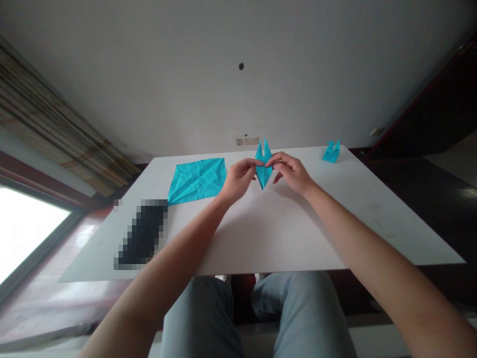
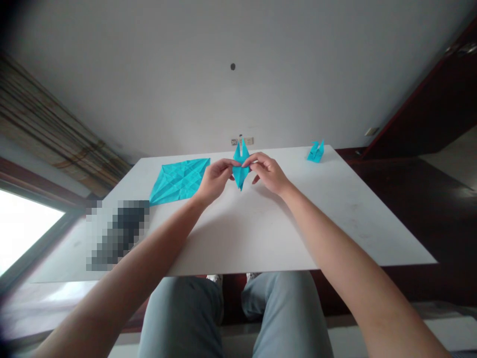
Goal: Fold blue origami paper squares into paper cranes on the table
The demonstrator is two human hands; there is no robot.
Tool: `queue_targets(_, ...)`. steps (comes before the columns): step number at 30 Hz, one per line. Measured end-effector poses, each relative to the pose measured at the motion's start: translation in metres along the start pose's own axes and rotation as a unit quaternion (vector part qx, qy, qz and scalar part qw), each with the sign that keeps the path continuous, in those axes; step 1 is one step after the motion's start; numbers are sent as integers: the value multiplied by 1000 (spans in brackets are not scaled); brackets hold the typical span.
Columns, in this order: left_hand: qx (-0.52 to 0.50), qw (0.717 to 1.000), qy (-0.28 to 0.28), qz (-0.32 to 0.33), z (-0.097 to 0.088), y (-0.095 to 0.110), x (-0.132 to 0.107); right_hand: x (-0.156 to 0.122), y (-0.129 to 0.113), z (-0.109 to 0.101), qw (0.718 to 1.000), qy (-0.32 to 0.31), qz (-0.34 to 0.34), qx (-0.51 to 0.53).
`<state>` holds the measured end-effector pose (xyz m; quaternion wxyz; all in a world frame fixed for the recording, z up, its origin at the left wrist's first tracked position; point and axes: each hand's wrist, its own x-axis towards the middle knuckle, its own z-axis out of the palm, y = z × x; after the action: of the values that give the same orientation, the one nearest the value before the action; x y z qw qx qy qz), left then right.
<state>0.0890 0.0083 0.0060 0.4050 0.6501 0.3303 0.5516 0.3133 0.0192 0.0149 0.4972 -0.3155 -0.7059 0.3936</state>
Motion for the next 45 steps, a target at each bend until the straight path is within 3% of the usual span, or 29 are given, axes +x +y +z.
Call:
queue_targets(5, -29, 999, -3, -29, 1, 8, -2, 1, -1, 1, 1000, 7, 0, -18)
queue_targets(12, -89, 996, -12, -2, 4, -2, -2, 3, 9, 3, 999, 36, -13, 35)
queue_targets(24, -51, 997, 46, 19, 3, 2, 0, -1, 2, 3, 996, -68, 56, -13)
queue_targets(39, -6, 996, 83, 8, -2, 8, 0, -4, 5, 1, 991, -110, 51, -58)
queue_targets(45, -1, 992, 118, 40, -7, 6, 6, -4, 5, 1, 991, -110, 45, -63)
